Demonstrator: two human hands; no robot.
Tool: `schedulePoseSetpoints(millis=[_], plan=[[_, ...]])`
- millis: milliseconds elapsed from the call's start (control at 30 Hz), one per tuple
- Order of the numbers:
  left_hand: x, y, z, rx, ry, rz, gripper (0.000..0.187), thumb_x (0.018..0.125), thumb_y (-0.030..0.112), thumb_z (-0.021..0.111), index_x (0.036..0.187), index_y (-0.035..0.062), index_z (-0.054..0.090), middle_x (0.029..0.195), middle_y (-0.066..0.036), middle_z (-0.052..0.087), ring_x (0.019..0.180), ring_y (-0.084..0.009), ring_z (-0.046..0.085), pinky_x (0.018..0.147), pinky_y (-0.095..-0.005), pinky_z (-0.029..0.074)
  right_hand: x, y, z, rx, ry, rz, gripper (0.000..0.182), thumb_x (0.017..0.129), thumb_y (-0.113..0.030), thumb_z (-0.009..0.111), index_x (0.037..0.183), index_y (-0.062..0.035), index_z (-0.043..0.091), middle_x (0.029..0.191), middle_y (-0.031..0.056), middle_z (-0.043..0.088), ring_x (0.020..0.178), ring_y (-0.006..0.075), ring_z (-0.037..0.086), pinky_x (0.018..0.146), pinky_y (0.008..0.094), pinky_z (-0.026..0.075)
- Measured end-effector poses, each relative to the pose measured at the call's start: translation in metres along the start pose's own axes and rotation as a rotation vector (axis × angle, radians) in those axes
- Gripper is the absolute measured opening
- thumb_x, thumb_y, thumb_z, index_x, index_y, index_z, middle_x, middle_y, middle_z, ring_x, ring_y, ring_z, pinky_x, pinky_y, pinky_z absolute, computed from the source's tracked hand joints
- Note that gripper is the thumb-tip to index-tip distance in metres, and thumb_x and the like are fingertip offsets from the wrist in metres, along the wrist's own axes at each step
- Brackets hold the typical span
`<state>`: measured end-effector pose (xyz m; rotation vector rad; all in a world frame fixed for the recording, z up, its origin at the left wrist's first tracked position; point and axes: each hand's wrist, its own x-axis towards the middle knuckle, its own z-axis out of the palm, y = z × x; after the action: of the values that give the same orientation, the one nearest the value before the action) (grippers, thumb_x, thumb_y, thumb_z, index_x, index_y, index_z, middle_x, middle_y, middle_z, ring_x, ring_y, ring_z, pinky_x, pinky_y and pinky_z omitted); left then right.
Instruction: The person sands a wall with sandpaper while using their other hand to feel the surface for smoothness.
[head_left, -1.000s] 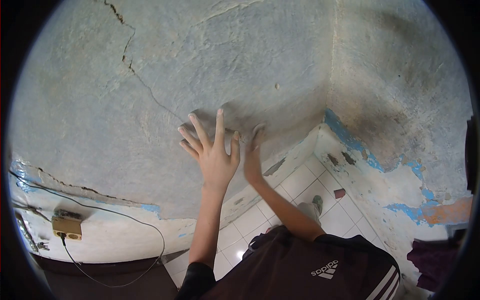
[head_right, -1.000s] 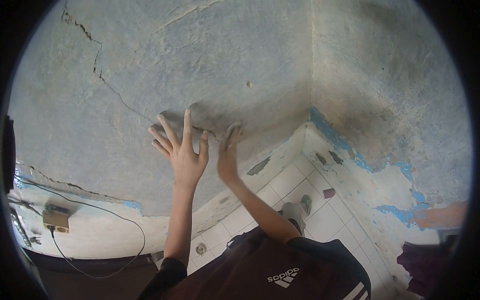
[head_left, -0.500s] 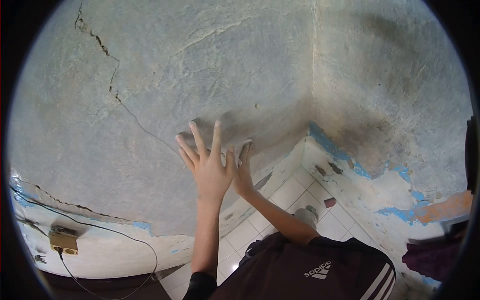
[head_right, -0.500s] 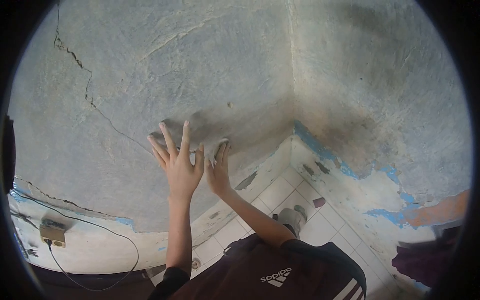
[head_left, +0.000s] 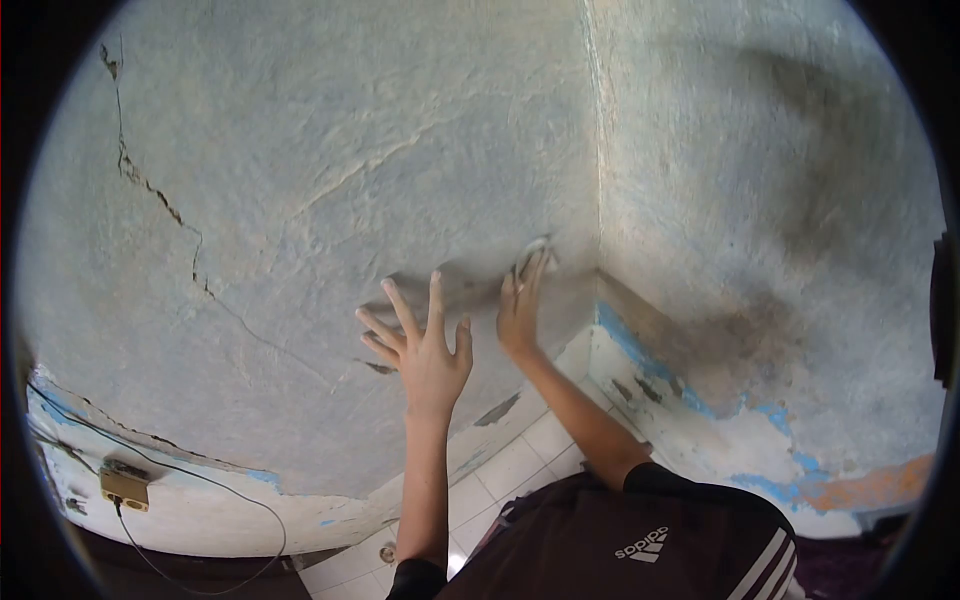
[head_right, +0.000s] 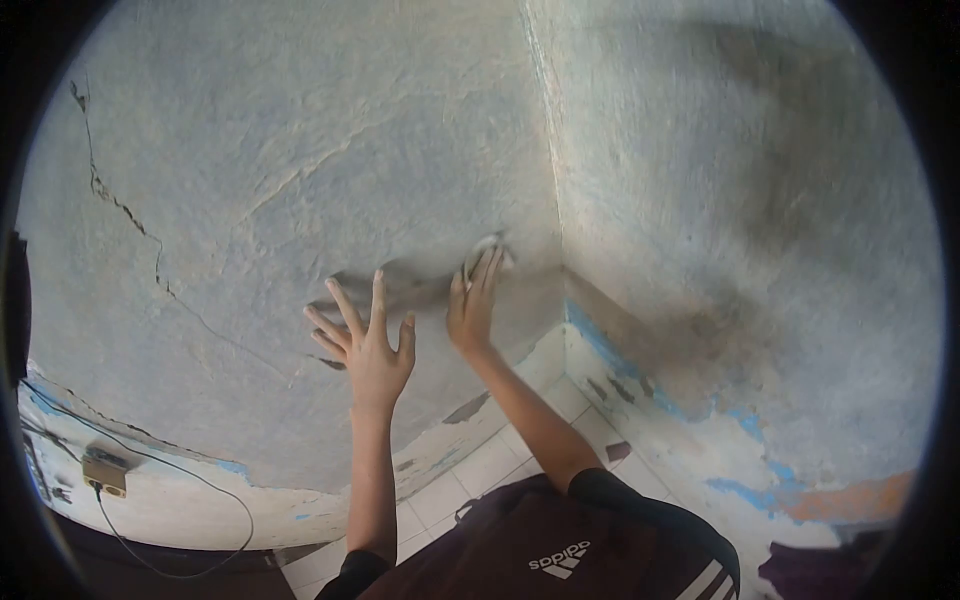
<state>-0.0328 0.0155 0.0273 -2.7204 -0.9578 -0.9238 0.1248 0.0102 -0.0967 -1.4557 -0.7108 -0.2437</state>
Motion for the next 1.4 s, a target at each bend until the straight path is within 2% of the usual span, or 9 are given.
schedulePoseSetpoints(millis=[33, 167, 233, 367, 433, 633, 867, 1100, 1400], plan=[[0.005, 0.007, 0.004, 0.001, 0.016, -0.012, 0.068, 0.095, 0.037, 0.066, 0.158, 0.0319, 0.039, 0.170, -0.024, 0.001, 0.146, -0.0633, -0.015, 0.109, -0.0812, 0.000, 0.027, -0.009, -0.016, 0.070, 0.075, -0.046, 0.076, 0.106, -0.030, 0.043, 0.155, 0.0163, 0.009, 0.162, 0.0402, 0.005, 0.152, 0.0536, 0.005, 0.124, 0.0556, 0.008], [0.023, 0.040, 0.020, -0.026, 0.080, -0.077, 0.068, 0.096, 0.041, 0.066, 0.158, 0.0305, 0.039, 0.169, -0.025, 0.000, 0.146, -0.0632, -0.016, 0.109, -0.0803, -0.001, 0.056, -0.011, -0.042, -0.004, -0.046, -0.226, 0.074, 0.104, -0.027, 0.044, 0.154, 0.0169, 0.012, 0.159, 0.0430, 0.009, 0.150, 0.0559, 0.008, 0.123, 0.0576, 0.009], [0.027, 0.052, 0.030, -0.050, 0.090, -0.116, 0.068, 0.097, 0.042, 0.064, 0.158, 0.0296, 0.039, 0.169, -0.025, 0.002, 0.147, -0.0626, -0.014, 0.111, -0.0788, 0.000, 0.020, 0.016, -0.043, -0.207, -0.296, -0.357, 0.074, 0.102, -0.026, 0.047, 0.154, 0.0170, 0.015, 0.157, 0.0444, 0.013, 0.149, 0.0570, 0.012, 0.122, 0.0609, 0.011], [0.023, 0.058, 0.046, -0.038, 0.098, -0.157, 0.065, 0.098, 0.043, 0.062, 0.158, 0.0282, 0.040, 0.169, -0.025, 0.006, 0.148, -0.0614, -0.010, 0.113, -0.0767, 0.002, -0.012, 0.052, -0.052, -0.163, -0.457, -0.254, 0.076, 0.100, -0.028, 0.049, 0.154, 0.0161, 0.018, 0.157, 0.0433, 0.017, 0.149, 0.0570, 0.014, 0.120, 0.0636, 0.013], [0.017, 0.057, 0.050, -0.009, 0.039, -0.155, 0.069, 0.098, 0.041, 0.062, 0.160, 0.0243, 0.036, 0.168, -0.026, 0.009, 0.150, -0.0593, -0.008, 0.114, -0.0745, 0.003, 0.023, 0.041, -0.056, -0.236, -0.332, -0.422, 0.077, 0.100, -0.031, 0.049, 0.155, 0.0147, 0.018, 0.158, 0.0424, 0.017, 0.149, 0.0567, 0.015, 0.120, 0.0637, 0.011], [0.016, 0.068, 0.054, -0.059, 0.099, -0.211, 0.081, 0.097, 0.038, 0.065, 0.162, 0.0122, 0.025, 0.168, -0.027, 0.011, 0.151, -0.0575, -0.005, 0.116, -0.0716, 0.004, 0.119, -0.039, -0.058, -0.131, -0.181, -0.503, 0.077, 0.102, -0.034, 0.047, 0.155, 0.0134, 0.017, 0.160, 0.0410, 0.015, 0.149, 0.0564, 0.016, 0.120, 0.0642, 0.008], [-0.004, 0.079, 0.085, -0.154, 0.179, -0.304, 0.080, 0.097, 0.033, 0.065, 0.161, 0.0085, 0.026, 0.166, -0.031, 0.011, 0.150, -0.0591, -0.004, 0.117, -0.0679, 0.012, 0.020, 0.067, -0.054, -0.337, -0.356, -0.600, 0.077, 0.102, -0.033, 0.048, 0.155, 0.0137, 0.018, 0.158, 0.0408, 0.019, 0.147, 0.0596, 0.017, 0.119, 0.0663, 0.013], [0.002, 0.090, 0.079, -0.227, 0.228, -0.343, 0.073, 0.097, 0.029, 0.063, 0.160, 0.0098, 0.032, 0.165, -0.031, 0.014, 0.149, -0.0615, 0.003, 0.117, -0.0661, 0.017, 0.105, -0.037, -0.055, -0.082, -0.296, -0.583, 0.078, 0.098, -0.029, 0.053, 0.157, 0.0093, 0.020, 0.160, 0.0382, 0.020, 0.149, 0.0566, 0.017, 0.119, 0.0665, 0.010], [0.002, 0.072, 0.060, -0.218, 0.302, -0.433, 0.070, 0.100, 0.028, 0.060, 0.161, 0.0133, 0.029, 0.167, -0.031, 0.005, 0.150, -0.0591, 0.002, 0.118, -0.0652, 0.017, 0.025, 0.029, -0.047, -0.124, -0.385, -0.535, 0.076, 0.099, -0.029, 0.051, 0.156, 0.0109, 0.021, 0.160, 0.0389, 0.018, 0.149, 0.0568, 0.016, 0.120, 0.0664, 0.011]])
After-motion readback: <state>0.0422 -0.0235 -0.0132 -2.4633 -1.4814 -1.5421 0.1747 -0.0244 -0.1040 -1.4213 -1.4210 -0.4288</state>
